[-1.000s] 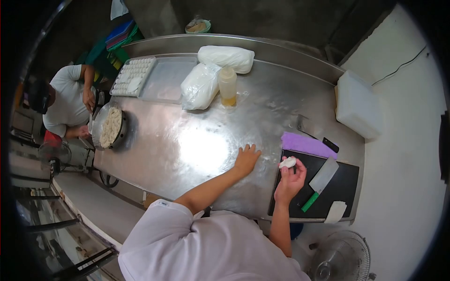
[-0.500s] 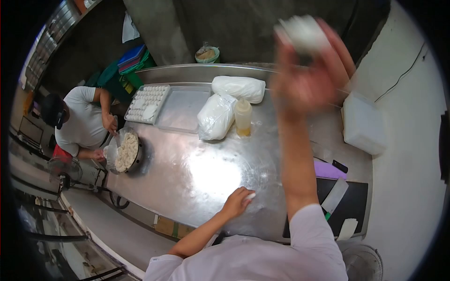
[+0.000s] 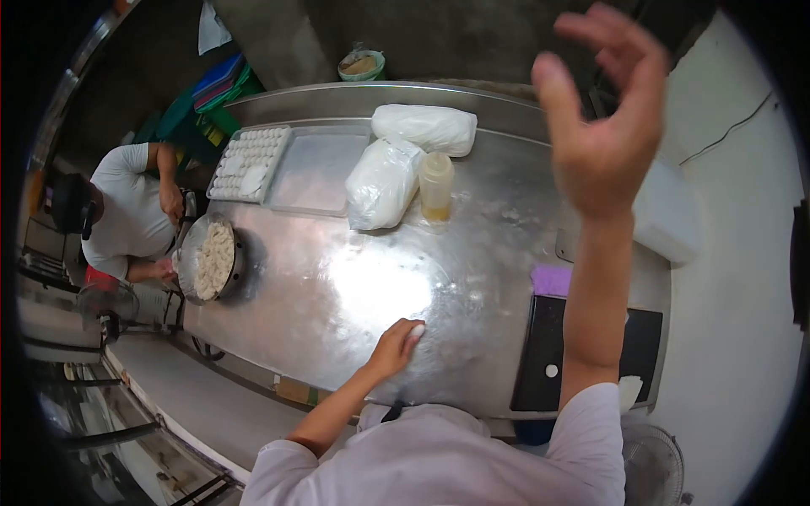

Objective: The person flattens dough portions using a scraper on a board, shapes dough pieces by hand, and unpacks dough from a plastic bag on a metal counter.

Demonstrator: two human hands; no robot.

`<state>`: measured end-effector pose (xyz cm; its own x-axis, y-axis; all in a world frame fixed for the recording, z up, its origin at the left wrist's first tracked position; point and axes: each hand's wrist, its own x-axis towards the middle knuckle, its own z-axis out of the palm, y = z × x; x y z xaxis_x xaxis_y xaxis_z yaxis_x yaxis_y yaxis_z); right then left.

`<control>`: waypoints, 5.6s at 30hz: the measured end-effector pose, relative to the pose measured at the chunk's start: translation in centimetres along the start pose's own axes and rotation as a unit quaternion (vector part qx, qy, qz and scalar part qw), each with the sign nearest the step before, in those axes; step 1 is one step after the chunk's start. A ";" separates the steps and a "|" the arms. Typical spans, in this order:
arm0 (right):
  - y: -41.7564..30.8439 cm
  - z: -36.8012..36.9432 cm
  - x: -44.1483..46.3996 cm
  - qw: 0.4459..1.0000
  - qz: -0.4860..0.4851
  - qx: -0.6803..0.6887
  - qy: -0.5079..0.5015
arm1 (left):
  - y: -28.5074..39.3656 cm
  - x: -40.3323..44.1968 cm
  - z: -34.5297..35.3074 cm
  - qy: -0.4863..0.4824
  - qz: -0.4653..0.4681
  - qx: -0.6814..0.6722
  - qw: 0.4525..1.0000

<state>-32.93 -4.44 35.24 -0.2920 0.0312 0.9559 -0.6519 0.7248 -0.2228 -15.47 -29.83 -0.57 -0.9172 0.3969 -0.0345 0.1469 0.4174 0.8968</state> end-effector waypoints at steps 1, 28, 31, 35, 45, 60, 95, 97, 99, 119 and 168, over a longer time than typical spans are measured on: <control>0.3 -0.7 -1.9 0.999 0.019 0.023 -0.041 | 0.3 0.4 0.0 -0.006 0.021 -0.002 1.000; -6.2 -26.7 -43.0 0.795 0.521 -0.278 -0.139 | -2.8 -1.4 13.3 -0.061 0.135 0.331 0.932; -3.3 -31.0 -45.3 0.704 0.529 -0.438 -0.178 | -3.3 3.5 14.8 -0.080 0.140 0.400 0.902; 1.5 -34.4 -50.1 0.643 0.641 -0.396 -0.140 | -2.1 12.9 17.3 0.028 0.106 0.425 0.898; -4.7 -37.2 -50.2 0.636 0.745 -0.195 0.042 | -1.8 10.0 17.4 -0.047 0.114 0.451 0.884; -27.0 -34.1 -50.0 0.581 0.762 -0.190 0.214 | -3.6 15.2 18.3 0.010 0.115 0.379 0.918; -26.0 -42.5 -54.2 0.583 0.727 -0.139 0.334 | 16.2 4.4 42.2 -0.317 0.251 0.298 0.865; -22.2 -45.1 -53.2 0.611 0.715 -0.145 0.308 | 12.6 2.9 43.0 -0.265 0.314 0.307 0.859; -16.7 -48.0 -51.2 0.641 0.699 -0.145 0.280 | 13.1 3.4 43.9 -0.204 0.373 0.321 0.846; -5.4 -53.0 -57.4 0.481 0.829 -0.251 0.138 | 14.3 4.5 41.1 -0.409 0.359 0.227 0.808; -13.2 -33.9 -54.3 0.639 0.737 -0.190 -0.115 | 11.7 7.1 39.8 -0.365 0.506 0.368 0.690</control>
<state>15.26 7.67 -7.20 -0.5163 0.8018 -0.3009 0.6530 0.1413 -0.7441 -5.53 10.36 -7.90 0.1831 0.9830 -0.0089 0.9696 -0.1791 0.1665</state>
